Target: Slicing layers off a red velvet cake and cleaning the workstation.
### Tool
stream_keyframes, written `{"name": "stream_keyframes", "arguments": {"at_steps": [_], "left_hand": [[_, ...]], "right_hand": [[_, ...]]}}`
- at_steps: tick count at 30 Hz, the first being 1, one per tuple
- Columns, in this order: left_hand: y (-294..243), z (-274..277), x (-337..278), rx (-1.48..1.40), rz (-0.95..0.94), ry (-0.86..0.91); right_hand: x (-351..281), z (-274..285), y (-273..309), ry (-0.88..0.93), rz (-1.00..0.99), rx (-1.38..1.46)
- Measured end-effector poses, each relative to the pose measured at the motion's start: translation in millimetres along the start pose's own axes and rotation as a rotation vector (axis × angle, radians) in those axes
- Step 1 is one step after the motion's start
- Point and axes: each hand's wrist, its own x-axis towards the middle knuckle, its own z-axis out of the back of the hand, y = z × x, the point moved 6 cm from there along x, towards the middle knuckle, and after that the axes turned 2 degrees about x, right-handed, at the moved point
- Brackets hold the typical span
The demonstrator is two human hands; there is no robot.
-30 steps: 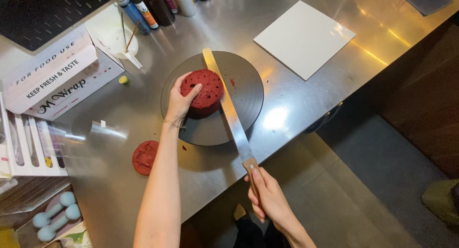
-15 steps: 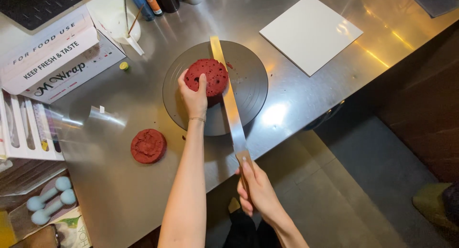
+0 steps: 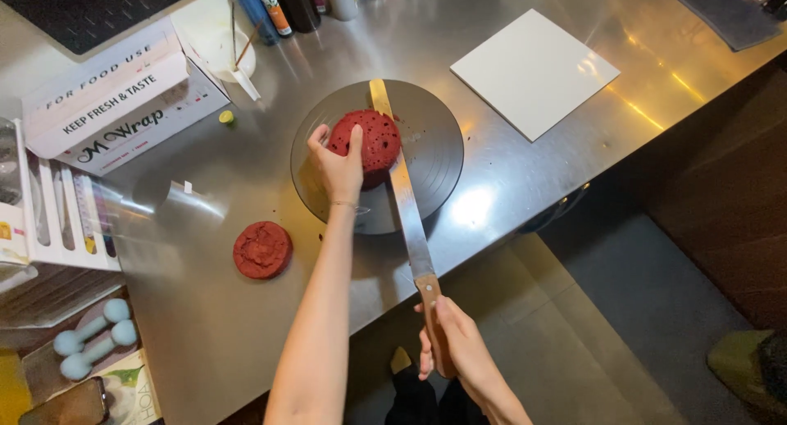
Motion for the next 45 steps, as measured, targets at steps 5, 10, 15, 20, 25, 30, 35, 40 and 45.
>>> {"name": "stream_keyframes", "arguments": {"at_steps": [5, 10, 15, 20, 25, 30, 35, 40, 45], "left_hand": [[10.1, -15.2, 43.7, -0.178, -0.049, 0.693], [10.5, -22.4, 27.8, -0.238, 0.004, 0.799], [18.7, -27.4, 8.7, -0.211, -0.049, 0.564], [11.1, -14.0, -15.2, -0.091, -0.069, 0.221], [17.3, -16.0, -19.6, -0.069, -0.066, 0.183], [6.6, -30.1, -25.0, -0.009, -0.026, 0.019], [9.0, -34.3, -32.6, 0.073, -0.006, -0.1], [14.4, -11.3, 13.2, 0.074, -0.006, 0.101], [15.8, -27.6, 46.1, -0.132, -0.019, 0.631]], "right_hand": [[-11.0, 34.2, -1.4, -0.251, -0.113, -0.114], [25.7, 30.2, 8.0, -0.236, -0.018, -0.117], [93.8, -9.0, 40.1, -0.087, 0.132, -0.155], [46.2, -22.9, 18.5, -0.17, 0.014, -0.132], [30.4, -24.7, -8.1, -0.114, 0.01, -0.061], [66.1, -26.5, 35.9, -0.081, 0.076, -0.177], [51.2, -23.4, 14.1, -0.035, 0.069, -0.104], [64.2, 11.1, 7.4, -0.049, 0.04, -0.08], [59.9, 4.8, 41.6, -0.144, 0.099, -0.168]]}}
